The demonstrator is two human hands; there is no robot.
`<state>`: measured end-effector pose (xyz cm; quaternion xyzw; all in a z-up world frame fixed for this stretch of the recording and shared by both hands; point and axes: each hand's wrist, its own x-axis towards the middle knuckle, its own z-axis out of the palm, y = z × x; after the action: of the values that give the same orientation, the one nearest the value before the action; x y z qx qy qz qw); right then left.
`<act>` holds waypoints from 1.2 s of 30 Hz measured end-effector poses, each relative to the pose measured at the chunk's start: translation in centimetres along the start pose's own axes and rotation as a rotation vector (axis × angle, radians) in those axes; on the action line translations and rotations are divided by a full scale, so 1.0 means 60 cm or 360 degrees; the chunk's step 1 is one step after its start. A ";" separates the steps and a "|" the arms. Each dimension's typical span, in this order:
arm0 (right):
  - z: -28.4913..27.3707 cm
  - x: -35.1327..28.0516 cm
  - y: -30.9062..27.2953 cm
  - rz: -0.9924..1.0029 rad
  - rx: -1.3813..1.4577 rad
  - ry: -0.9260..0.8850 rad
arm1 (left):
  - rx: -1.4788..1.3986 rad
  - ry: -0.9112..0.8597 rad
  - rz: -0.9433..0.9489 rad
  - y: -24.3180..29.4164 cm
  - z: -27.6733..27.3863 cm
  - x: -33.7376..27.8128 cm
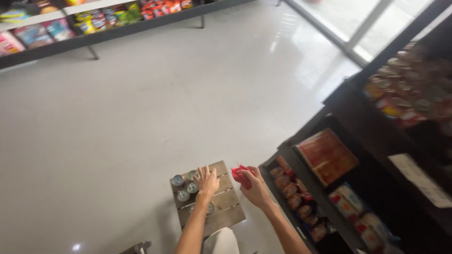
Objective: Removing canned goods from shelves, wiping them with a cloth, and organizing them.
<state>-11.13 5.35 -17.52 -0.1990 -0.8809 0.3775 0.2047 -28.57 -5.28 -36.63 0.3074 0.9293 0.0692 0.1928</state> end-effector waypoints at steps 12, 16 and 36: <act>0.120 -0.038 0.037 0.0482 0.0146 -0.0509 | 0.0191 -0.0205 -0.0127 -0.068 0.039 -0.040; 0.104 -0.042 0.037 0.0535 0.0121 -0.0506 | 0.0291 -0.0078 -0.0112 -0.044 0.078 -0.022; -0.285 0.175 -0.319 0.0236 0.0801 0.0165 | -0.2542 0.0118 0.0590 0.133 -0.651 -0.209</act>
<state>-14.90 8.47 9.79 -0.2250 -0.7307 0.5879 0.2644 -30.65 -6.78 5.05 0.2235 0.5400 0.7507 0.3081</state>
